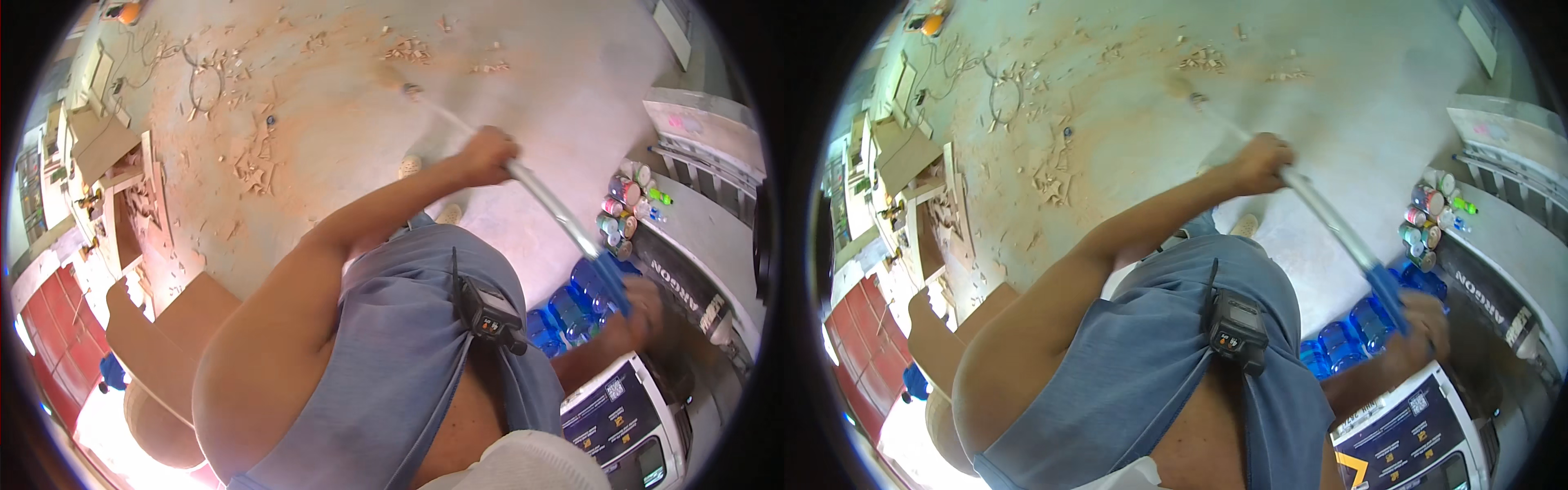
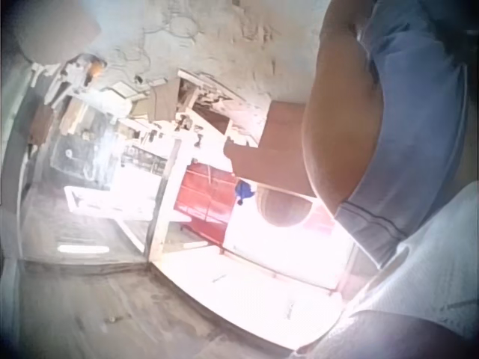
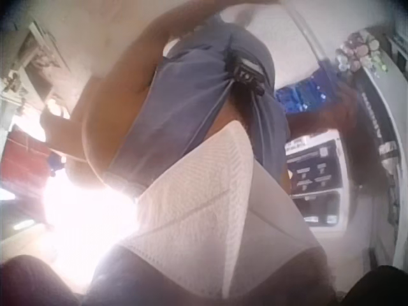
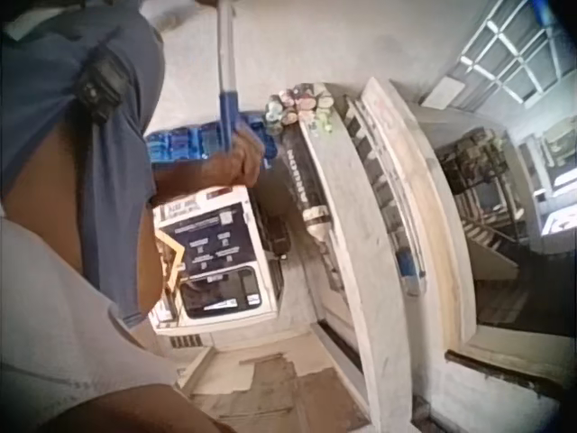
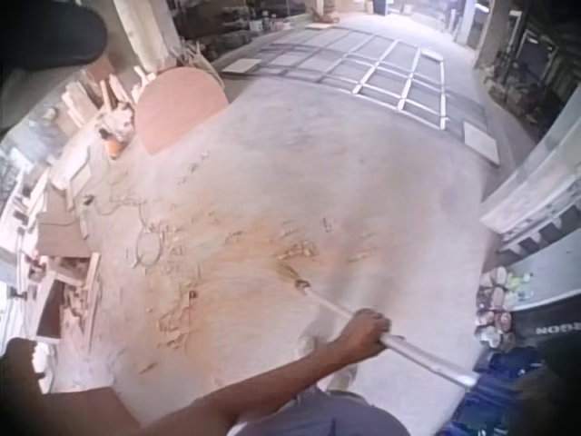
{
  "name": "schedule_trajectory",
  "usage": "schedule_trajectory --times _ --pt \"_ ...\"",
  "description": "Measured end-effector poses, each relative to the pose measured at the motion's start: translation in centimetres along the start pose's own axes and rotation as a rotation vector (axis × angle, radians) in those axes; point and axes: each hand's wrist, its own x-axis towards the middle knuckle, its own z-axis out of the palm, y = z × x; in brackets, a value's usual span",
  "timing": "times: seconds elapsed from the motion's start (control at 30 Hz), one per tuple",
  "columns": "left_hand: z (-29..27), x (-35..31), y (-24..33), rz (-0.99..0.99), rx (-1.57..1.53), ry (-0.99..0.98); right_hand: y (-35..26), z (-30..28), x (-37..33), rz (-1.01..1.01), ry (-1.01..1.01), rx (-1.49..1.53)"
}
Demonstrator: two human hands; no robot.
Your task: The person sweeps wood shavings and scraps off the concrete floor using a long-handled broom, moving the debris across the floor. They move around a large wooden component and past several large water jugs while collecting the shavings into a pile.
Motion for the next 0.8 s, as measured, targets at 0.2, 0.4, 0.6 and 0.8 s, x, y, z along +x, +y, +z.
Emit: schedule_trajectory --times 0.2,0.4,0.6,0.8 --pt "8.8 17.6 5.1 0.156 -0.029 -0.016 -3.0 -3.2 2.9 -0.084 0.176 -0.745" --pt "12.4 17.6 -4.9 -0.081 0.085 -0.225 7.5 3.6 4.7 0.291 0.075 -0.424" --pt "5.9 -2.3 -9.9 -0.26 0.08 0.016 7.3 8.7 3.2 0.432 -0.135 0.072" --pt "-4.8 -12.8 -13.7 -0.432 0.227 0.127 8.9 18.0 3.0 0.374 -0.511 0.24"
